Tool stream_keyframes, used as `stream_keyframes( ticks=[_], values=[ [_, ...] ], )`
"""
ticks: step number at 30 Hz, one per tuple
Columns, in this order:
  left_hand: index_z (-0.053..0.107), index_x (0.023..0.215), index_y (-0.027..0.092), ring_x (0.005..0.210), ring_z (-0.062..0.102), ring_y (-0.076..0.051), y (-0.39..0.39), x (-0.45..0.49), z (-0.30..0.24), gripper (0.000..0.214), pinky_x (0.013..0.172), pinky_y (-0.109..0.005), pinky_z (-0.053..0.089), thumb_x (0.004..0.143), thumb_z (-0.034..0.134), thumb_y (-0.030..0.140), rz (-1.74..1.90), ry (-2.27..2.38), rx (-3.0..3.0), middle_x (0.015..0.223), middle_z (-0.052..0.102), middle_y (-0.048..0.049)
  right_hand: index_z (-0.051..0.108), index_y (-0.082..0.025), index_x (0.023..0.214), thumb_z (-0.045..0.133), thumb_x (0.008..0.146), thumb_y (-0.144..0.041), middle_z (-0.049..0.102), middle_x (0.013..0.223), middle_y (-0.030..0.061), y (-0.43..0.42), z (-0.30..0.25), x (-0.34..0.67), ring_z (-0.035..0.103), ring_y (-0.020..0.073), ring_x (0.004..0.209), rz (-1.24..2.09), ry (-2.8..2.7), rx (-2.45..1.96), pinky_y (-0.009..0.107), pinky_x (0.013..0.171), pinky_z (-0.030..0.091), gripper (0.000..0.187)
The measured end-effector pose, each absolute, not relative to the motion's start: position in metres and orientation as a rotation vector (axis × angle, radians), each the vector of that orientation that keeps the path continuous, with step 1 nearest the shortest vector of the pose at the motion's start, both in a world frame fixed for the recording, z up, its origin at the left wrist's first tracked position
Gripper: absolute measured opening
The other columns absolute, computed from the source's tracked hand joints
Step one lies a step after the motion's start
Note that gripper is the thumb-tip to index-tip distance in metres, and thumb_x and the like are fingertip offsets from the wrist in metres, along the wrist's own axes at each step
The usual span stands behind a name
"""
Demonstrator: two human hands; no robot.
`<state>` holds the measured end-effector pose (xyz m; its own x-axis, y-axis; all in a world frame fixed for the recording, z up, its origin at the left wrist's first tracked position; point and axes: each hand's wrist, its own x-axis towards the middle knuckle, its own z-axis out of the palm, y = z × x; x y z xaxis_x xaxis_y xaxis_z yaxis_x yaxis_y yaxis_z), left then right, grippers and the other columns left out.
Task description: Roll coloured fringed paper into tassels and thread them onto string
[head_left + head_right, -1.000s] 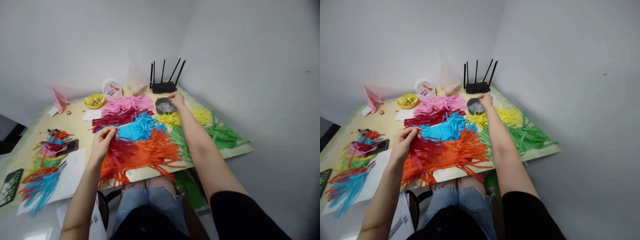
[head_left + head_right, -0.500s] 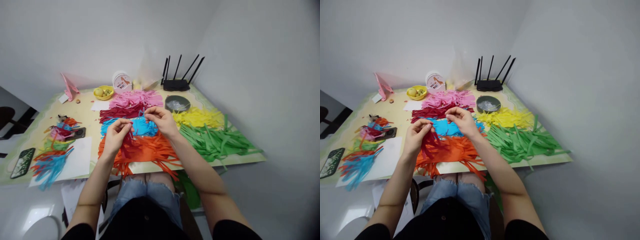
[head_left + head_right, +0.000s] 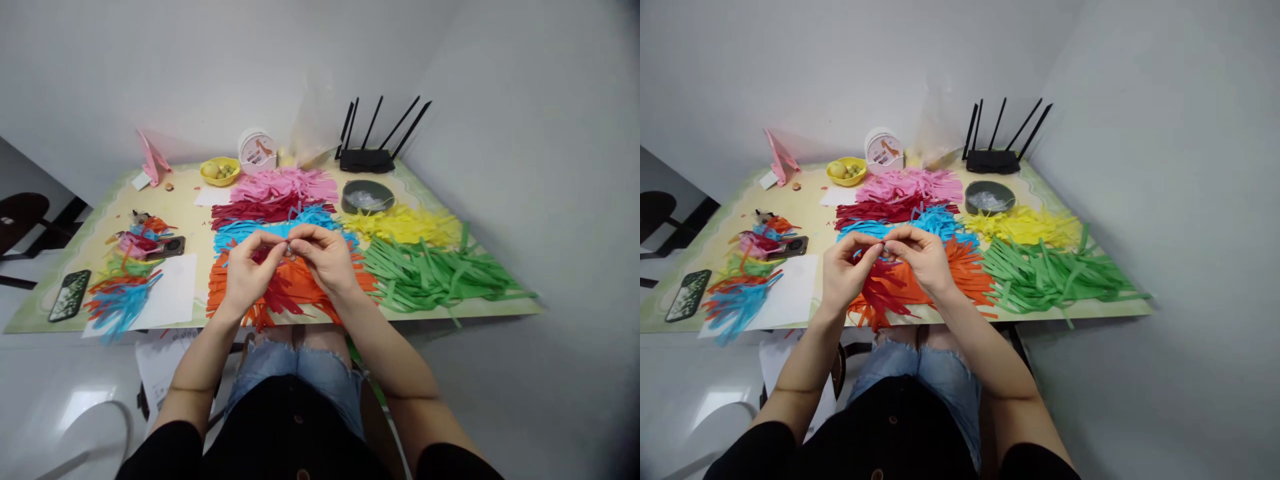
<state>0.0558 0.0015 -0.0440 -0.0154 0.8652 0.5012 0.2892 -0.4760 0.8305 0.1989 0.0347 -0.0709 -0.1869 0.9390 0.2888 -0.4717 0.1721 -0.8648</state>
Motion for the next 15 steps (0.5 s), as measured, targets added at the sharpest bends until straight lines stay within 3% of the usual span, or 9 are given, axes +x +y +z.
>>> stream_keyframes(
  ticks=[4, 9, 15],
  values=[
    [0.069, 0.081, 0.018, 0.072, 0.067, -0.014, -0.006, 0.053, -0.044, 0.01, 0.068, -0.025, 0.05, 0.088, 0.066, 0.023, 1.5, 1.292, 1.885, 0.078, 0.074, -0.0025, 0.074, -0.023, 0.076, 0.086, 0.071, -0.042, 0.066, 0.072, -0.0019, 0.028, -0.072, 0.196, 0.06, 0.0109, 0.061, 1.271, -1.178, -0.567, 0.026, 0.061, 0.052, 0.023],
    [0.071, 0.082, 0.02, 0.078, 0.066, -0.018, -0.011, 0.048, -0.049, 0.011, 0.078, -0.032, 0.049, 0.088, 0.065, 0.026, 1.465, 1.414, 2.042, 0.082, 0.075, -0.0043, 0.073, -0.023, 0.076, 0.085, 0.071, -0.048, 0.068, 0.078, 0.0003, 0.023, -0.075, 0.195, 0.061, 0.014, 0.065, 1.165, -1.25, -0.668, 0.031, 0.066, 0.055, 0.028],
    [0.068, 0.078, 0.019, 0.071, 0.066, -0.016, -0.01, 0.047, -0.05, 0.012, 0.071, -0.028, 0.05, 0.088, 0.063, 0.024, 1.401, 1.274, 1.941, 0.079, 0.074, -0.0029, 0.075, -0.024, 0.075, 0.086, 0.071, -0.043, 0.068, 0.076, -0.0001, 0.022, -0.078, 0.197, 0.061, 0.0137, 0.063, 1.182, -1.259, -0.626, 0.031, 0.064, 0.054, 0.023]
  ],
)
